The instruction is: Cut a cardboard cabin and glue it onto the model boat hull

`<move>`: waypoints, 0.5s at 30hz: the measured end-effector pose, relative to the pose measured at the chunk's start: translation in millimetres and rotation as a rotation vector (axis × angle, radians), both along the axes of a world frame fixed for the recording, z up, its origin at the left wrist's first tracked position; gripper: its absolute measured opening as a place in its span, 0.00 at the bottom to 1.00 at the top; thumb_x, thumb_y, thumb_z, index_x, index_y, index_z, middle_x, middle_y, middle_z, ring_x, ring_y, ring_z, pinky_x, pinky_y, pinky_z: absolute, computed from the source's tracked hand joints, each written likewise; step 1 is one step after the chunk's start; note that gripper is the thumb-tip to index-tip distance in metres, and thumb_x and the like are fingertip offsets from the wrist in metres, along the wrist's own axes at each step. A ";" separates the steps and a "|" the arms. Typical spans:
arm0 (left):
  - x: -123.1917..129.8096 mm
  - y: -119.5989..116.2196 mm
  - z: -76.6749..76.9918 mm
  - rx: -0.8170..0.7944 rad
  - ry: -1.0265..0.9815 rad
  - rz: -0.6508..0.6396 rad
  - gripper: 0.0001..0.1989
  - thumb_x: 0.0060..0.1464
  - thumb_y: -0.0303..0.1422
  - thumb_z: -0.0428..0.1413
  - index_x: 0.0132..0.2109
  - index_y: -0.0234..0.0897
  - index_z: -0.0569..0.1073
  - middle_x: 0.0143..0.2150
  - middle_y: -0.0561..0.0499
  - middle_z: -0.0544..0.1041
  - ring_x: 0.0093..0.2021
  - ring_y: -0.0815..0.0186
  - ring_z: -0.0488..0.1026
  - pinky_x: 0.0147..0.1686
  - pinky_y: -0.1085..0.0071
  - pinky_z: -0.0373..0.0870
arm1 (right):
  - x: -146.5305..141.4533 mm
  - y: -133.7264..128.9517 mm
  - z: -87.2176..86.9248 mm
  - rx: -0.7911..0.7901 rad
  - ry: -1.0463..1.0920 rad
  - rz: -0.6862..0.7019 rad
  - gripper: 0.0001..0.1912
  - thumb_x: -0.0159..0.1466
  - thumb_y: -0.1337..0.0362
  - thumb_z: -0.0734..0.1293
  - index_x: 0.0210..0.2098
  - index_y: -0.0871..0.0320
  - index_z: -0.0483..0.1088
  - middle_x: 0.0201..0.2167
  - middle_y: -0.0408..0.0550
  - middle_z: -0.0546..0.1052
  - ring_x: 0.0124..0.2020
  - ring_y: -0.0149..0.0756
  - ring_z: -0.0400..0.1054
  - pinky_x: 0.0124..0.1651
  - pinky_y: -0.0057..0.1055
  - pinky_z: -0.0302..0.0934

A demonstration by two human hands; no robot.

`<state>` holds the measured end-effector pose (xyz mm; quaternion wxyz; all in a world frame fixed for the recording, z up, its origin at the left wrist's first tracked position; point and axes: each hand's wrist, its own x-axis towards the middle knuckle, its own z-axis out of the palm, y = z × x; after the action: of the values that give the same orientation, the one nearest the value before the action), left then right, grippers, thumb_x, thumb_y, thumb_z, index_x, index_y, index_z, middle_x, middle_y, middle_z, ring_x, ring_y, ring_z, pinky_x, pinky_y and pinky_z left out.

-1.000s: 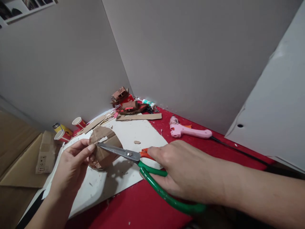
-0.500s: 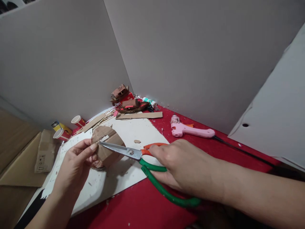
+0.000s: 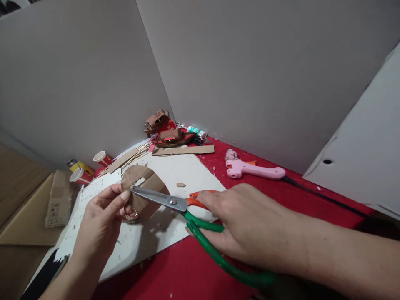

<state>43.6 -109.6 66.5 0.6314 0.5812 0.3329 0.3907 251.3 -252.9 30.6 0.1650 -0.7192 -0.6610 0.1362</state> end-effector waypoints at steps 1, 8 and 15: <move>0.7 -0.7 0.6 -0.010 -0.005 0.000 0.10 0.46 0.31 0.69 0.32 0.33 0.76 0.23 0.58 0.73 0.20 0.76 0.69 0.23 0.81 0.68 | -0.7 -0.5 2.2 -0.008 -0.030 0.004 0.11 0.67 0.56 0.60 0.36 0.55 0.70 0.24 0.48 0.76 0.25 0.42 0.71 0.29 0.35 0.54; 0.5 2.4 3.7 -0.122 0.002 -0.051 0.09 0.45 0.29 0.68 0.30 0.33 0.75 0.22 0.58 0.71 0.19 0.76 0.69 0.23 0.79 0.70 | 0.8 -2.3 11.9 -0.008 -0.147 0.044 0.07 0.65 0.61 0.63 0.32 0.55 0.68 0.26 0.50 0.77 0.25 0.42 0.72 0.28 0.34 0.56; -1.4 11.1 6.9 -0.174 0.073 -0.129 0.11 0.44 0.28 0.68 0.32 0.34 0.72 0.21 0.58 0.72 0.18 0.73 0.72 0.22 0.77 0.71 | 6.4 -10.8 6.4 0.046 -0.166 0.080 0.10 0.67 0.59 0.61 0.35 0.56 0.70 0.25 0.49 0.76 0.24 0.41 0.71 0.27 0.34 0.54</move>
<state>42.2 -98.5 73.3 0.6907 0.5581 0.3505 0.2976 257.7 -263.7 37.1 0.1206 -0.6971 -0.7035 0.0673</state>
